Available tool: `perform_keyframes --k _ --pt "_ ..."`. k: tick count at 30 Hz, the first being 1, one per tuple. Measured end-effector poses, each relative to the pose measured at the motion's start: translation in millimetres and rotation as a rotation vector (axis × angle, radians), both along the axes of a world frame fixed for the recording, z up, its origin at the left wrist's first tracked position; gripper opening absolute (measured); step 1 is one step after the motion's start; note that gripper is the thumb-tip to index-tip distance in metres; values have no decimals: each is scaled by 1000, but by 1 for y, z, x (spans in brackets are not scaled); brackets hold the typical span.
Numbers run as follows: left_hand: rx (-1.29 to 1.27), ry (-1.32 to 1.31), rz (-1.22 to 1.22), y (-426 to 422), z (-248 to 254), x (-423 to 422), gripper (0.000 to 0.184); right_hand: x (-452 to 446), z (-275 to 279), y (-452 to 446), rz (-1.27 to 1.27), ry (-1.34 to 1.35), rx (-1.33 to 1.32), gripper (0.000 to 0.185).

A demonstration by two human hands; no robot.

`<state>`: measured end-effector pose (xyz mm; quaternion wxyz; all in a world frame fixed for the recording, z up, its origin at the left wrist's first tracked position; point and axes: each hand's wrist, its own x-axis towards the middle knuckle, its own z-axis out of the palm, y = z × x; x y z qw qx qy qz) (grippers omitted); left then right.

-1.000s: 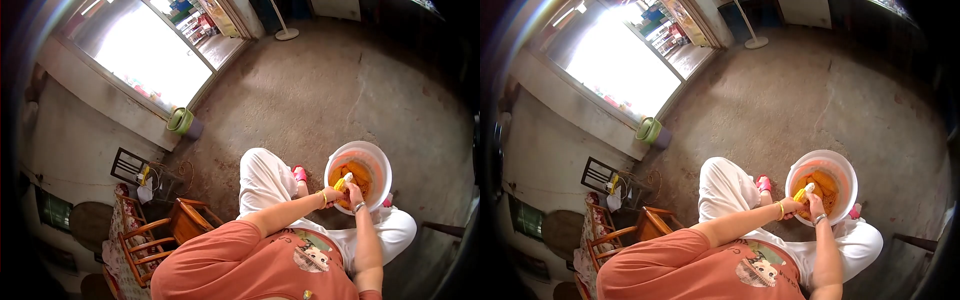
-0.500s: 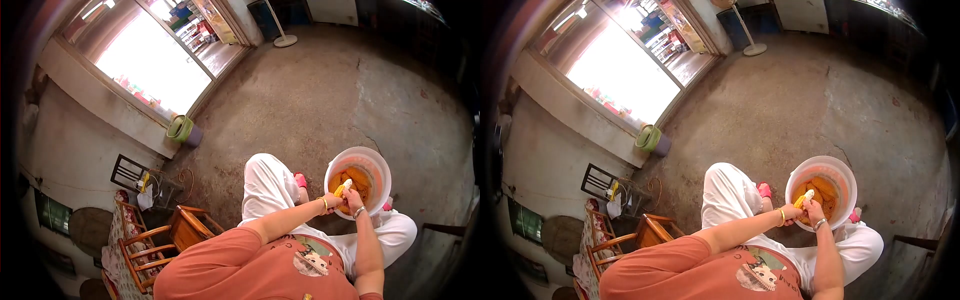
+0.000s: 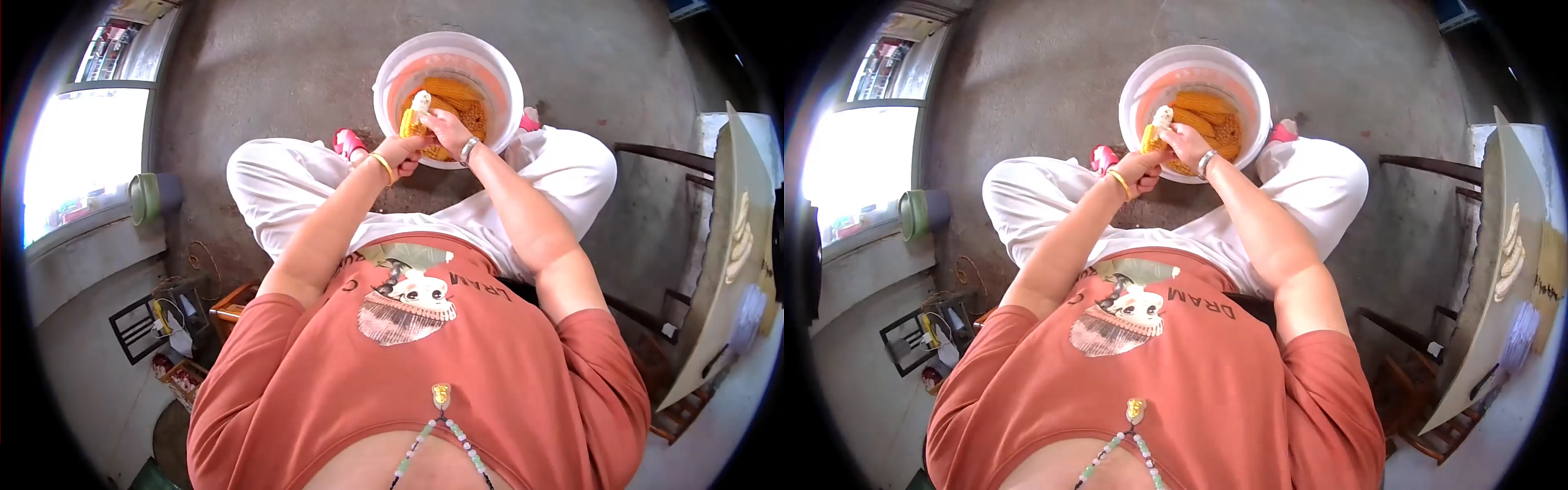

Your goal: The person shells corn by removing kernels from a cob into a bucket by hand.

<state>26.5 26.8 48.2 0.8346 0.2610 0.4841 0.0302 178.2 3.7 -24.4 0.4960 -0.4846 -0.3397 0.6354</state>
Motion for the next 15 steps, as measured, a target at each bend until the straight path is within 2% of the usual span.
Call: perform_keyframes --k 2,3,6,7,10,13,15 --pt "24 26 24 -3 0 0 15 -2 33 -7 -38 164 -160 28" --pt "28 37 40 -3 0 2 14 0 14 -2 -3 116 -123 34" --pt "15 54 53 -3 -3 2 13 -1 29 -3 9 107 -222 41" --pt "17 61 54 -3 -4 3 13 -1 20 -2 19 16 -194 47" --pt "27 82 55 -2 -7 3 13 -5 10 -2 8 -93 -21 48" --pt "17 85 52 -1 -4 4 11 2 24 1 108 61 -157 33" --pt "-12 53 46 1 -4 3 9 6 1 5 135 -83 -76 31"
